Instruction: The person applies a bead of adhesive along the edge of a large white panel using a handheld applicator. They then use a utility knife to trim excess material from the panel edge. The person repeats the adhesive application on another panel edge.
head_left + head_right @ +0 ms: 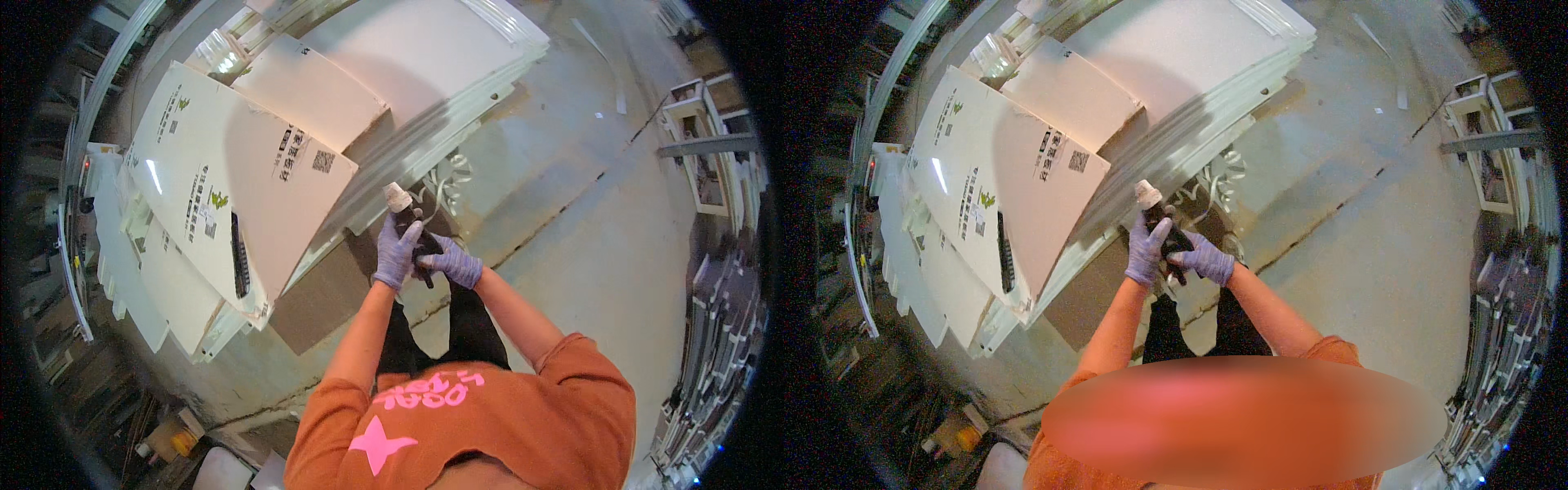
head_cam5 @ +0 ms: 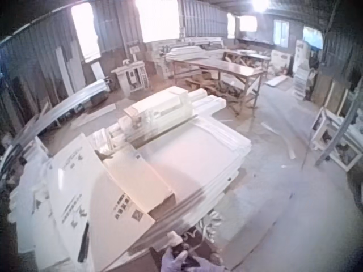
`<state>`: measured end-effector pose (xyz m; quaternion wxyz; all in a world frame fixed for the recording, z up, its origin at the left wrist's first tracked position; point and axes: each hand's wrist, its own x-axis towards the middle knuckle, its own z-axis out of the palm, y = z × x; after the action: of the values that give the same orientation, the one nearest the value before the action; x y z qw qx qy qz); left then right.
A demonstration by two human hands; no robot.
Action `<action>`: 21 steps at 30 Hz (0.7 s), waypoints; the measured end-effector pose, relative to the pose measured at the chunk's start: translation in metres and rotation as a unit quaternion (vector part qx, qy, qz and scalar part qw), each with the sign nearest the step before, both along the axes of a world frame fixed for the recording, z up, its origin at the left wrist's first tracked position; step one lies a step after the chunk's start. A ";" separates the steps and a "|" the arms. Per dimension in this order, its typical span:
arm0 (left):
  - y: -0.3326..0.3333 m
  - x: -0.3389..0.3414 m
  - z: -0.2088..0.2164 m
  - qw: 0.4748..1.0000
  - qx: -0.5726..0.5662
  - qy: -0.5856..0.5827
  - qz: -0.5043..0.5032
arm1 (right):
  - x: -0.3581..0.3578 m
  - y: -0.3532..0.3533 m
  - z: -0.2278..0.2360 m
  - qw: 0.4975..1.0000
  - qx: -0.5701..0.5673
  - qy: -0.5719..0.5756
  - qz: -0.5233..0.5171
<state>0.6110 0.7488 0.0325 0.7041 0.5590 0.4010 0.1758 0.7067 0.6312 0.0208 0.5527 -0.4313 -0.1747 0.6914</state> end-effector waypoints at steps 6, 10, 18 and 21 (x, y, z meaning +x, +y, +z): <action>-0.024 -0.038 0.067 0.988 -0.066 -0.137 0.033 | -0.021 -0.041 0.081 0.999 -0.020 -0.013 0.047; -0.033 -0.063 0.105 0.995 0.077 -0.046 0.039 | -0.046 -0.058 0.119 0.997 -0.020 -0.053 0.060; -0.038 -0.094 0.144 0.987 0.125 -0.052 0.087 | -0.097 -0.075 0.154 0.903 -0.035 -0.427 0.019; -0.040 -0.093 0.147 0.984 0.023 -0.132 0.120 | -0.098 -0.079 0.154 0.899 -0.020 -0.437 0.015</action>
<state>0.5182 0.7093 0.1793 0.7115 0.4947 0.3644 0.3410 0.6088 0.5525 0.1745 0.4020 -0.6981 -0.3913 0.4449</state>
